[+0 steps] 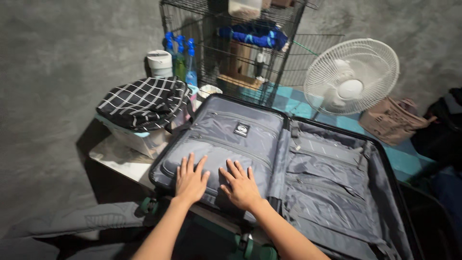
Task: The person organizes and packs clothing into a suitcase by hand, including a striped shirt, a black garment, and a beige item.
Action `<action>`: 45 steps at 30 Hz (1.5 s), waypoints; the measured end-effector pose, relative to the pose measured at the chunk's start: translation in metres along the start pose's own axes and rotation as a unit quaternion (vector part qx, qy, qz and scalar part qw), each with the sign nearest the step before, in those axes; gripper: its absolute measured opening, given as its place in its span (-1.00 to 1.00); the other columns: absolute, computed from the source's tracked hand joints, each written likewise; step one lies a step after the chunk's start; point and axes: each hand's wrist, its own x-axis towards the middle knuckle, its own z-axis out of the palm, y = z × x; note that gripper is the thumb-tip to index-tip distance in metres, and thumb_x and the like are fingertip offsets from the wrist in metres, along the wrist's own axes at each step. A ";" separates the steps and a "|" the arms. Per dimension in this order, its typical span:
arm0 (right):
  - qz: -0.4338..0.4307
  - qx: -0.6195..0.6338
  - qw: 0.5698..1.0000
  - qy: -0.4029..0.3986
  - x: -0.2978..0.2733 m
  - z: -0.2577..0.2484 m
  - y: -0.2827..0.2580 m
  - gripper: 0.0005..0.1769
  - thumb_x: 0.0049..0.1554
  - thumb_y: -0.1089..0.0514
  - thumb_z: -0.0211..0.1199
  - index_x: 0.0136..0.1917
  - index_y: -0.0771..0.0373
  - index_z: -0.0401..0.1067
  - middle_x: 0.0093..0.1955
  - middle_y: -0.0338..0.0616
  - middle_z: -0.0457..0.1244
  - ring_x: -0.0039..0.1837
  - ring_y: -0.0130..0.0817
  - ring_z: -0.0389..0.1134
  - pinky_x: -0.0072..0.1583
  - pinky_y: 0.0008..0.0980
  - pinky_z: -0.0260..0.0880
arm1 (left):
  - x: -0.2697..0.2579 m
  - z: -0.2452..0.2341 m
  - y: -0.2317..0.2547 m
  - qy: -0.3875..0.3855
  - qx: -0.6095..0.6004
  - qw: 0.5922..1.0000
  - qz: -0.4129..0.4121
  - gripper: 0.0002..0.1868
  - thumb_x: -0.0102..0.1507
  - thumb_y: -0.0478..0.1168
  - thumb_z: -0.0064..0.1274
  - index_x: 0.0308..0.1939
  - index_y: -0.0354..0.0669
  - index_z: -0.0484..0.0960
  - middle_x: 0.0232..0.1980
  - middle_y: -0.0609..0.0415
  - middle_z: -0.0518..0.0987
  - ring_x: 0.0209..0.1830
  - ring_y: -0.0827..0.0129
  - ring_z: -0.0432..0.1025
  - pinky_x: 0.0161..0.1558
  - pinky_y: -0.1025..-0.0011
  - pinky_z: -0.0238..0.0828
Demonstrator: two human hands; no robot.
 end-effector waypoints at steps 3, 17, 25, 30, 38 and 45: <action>-0.012 0.013 1.000 -0.003 0.029 0.007 -0.002 -0.34 0.25 -0.16 0.10 0.56 -0.04 0.12 0.68 -0.11 -0.18 0.66 -0.01 -0.24 0.53 0.23 -0.28 | 0.023 0.009 -0.018 -0.009 -0.051 0.999 -0.017 -0.31 0.35 0.13 -0.13 0.51 0.04 0.15 0.64 -0.06 -0.02 0.66 0.00 -0.20 0.56 -0.01 -0.33; -0.027 0.155 0.968 0.196 0.176 0.022 0.012 -0.79 0.12 0.20 0.28 0.05 0.21 0.49 -0.01 -0.06 0.34 0.12 0.00 0.31 0.16 -0.10 0.33 | 0.180 0.061 -0.090 -0.021 -0.133 0.991 0.004 -0.35 0.39 0.00 -0.21 0.50 -0.23 0.15 0.54 -0.08 0.15 0.51 0.04 0.06 0.44 0.20 0.00; 0.005 0.139 0.971 0.195 0.245 0.033 0.026 -0.81 0.00 0.23 0.34 -0.06 0.19 0.59 -0.04 -0.11 0.34 0.05 -0.01 0.30 0.11 -0.14 0.34 | 0.245 0.062 -0.095 0.031 -0.228 0.972 -0.056 -0.88 0.22 -0.27 0.14 -0.25 -0.22 0.72 -0.10 -0.12 0.64 -0.14 -0.06 0.55 -0.14 0.14 0.54; 0.001 0.064 0.993 0.102 0.285 0.033 0.009 -0.74 0.01 0.13 0.34 0.01 0.13 0.59 0.00 -0.16 0.35 0.12 -0.07 0.29 0.06 -0.01 0.25 | 0.272 0.136 -0.132 0.024 -0.313 0.948 -0.054 -0.90 0.20 -0.31 0.06 -0.28 -0.30 0.59 -0.31 -0.24 0.63 -0.28 -0.03 0.58 -0.19 0.17 0.51; 0.030 0.010 0.998 -0.052 0.331 0.059 0.022 -0.79 0.03 0.22 0.26 -0.04 0.26 0.57 0.11 0.10 0.32 0.14 0.09 0.39 0.13 -0.03 0.42 | 0.303 0.163 -0.131 0.076 -0.291 0.952 -0.055 -0.93 0.18 -0.35 0.07 -0.37 -0.30 0.63 -0.38 -0.20 0.62 -0.32 0.07 0.57 -0.20 0.21 0.47; -0.056 0.028 0.997 -0.036 0.336 0.083 0.050 -0.69 0.04 0.33 0.17 0.07 0.38 0.48 0.12 0.24 0.32 0.11 0.15 0.40 0.14 -0.05 0.42 | 0.320 0.182 -0.134 0.005 -0.337 0.936 -0.105 -0.79 0.13 -0.41 0.03 -0.14 -0.28 0.57 -0.15 -0.21 0.65 -0.10 0.08 0.53 0.01 0.25 0.44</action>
